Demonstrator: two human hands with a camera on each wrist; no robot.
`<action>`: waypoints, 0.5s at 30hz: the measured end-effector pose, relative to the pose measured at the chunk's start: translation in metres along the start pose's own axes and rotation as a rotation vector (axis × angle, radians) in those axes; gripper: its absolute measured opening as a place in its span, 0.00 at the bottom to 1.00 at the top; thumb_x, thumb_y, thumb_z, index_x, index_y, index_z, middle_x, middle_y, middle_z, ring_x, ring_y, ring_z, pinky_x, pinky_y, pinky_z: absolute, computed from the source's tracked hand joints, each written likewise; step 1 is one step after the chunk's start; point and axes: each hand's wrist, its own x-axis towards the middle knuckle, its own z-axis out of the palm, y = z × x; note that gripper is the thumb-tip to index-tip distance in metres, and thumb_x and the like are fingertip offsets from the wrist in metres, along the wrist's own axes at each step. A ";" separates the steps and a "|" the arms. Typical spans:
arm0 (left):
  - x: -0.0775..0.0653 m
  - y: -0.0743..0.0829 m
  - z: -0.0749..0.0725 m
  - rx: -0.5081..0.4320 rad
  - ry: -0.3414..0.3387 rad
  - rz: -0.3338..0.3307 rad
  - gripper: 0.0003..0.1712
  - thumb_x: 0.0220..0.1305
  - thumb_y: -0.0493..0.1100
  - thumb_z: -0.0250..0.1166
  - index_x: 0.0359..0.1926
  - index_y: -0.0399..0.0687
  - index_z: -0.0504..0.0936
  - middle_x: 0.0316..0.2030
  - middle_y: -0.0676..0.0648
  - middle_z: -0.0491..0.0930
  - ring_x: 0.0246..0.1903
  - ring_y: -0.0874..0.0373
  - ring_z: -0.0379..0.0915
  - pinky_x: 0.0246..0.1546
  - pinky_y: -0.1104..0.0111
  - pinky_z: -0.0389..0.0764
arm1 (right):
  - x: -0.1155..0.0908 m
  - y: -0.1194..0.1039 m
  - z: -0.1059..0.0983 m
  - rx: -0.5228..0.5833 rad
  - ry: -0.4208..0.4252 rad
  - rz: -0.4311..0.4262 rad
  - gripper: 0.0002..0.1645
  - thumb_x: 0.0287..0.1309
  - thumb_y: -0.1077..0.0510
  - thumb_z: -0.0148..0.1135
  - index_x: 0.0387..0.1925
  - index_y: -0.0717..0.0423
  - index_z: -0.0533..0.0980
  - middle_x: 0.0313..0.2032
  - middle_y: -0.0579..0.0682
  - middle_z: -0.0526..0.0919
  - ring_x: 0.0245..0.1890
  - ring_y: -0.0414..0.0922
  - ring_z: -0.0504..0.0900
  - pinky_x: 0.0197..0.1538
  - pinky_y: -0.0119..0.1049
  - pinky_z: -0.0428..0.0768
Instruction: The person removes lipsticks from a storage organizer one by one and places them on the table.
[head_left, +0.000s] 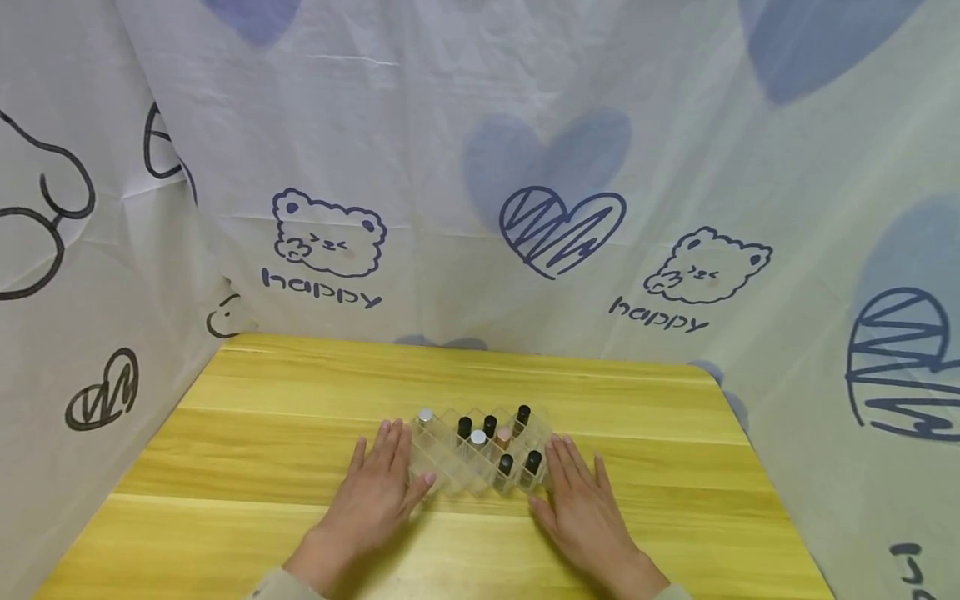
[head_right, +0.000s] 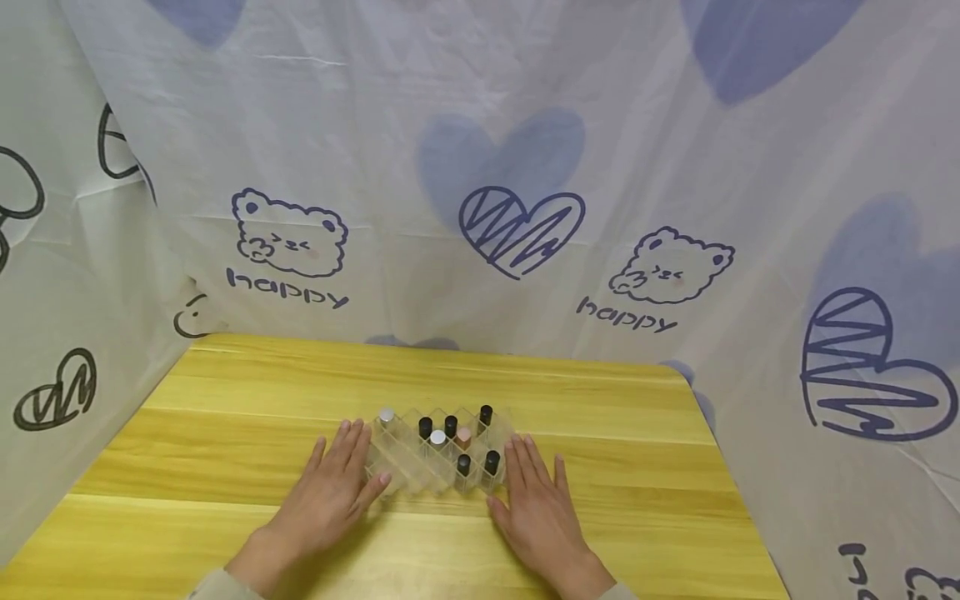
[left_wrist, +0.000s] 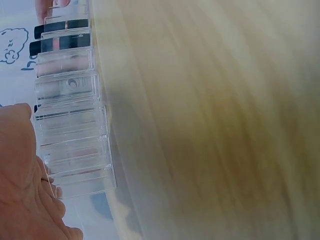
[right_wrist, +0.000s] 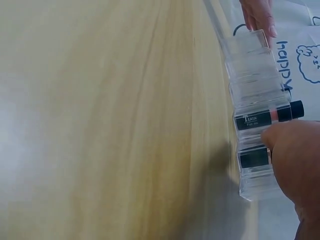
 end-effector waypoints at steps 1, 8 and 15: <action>-0.001 0.001 0.000 0.001 0.002 0.004 0.48 0.81 0.67 0.46 0.80 0.30 0.54 0.80 0.31 0.51 0.81 0.35 0.46 0.77 0.36 0.52 | -0.002 0.000 -0.001 0.005 0.000 0.003 0.47 0.73 0.39 0.61 0.79 0.64 0.60 0.79 0.62 0.63 0.80 0.59 0.60 0.75 0.70 0.59; -0.006 0.007 0.001 -0.020 -0.002 0.016 0.48 0.81 0.66 0.46 0.80 0.30 0.55 0.81 0.31 0.51 0.81 0.36 0.45 0.77 0.37 0.51 | -0.016 0.000 -0.003 0.014 -0.004 0.027 0.48 0.72 0.39 0.62 0.79 0.64 0.60 0.79 0.63 0.62 0.80 0.60 0.60 0.74 0.70 0.59; -0.011 0.010 0.002 -0.004 0.009 0.045 0.48 0.81 0.67 0.45 0.80 0.30 0.56 0.80 0.31 0.53 0.81 0.36 0.47 0.76 0.36 0.53 | -0.026 -0.002 -0.005 0.028 0.015 0.039 0.48 0.70 0.41 0.64 0.78 0.64 0.62 0.78 0.62 0.64 0.79 0.60 0.62 0.73 0.71 0.61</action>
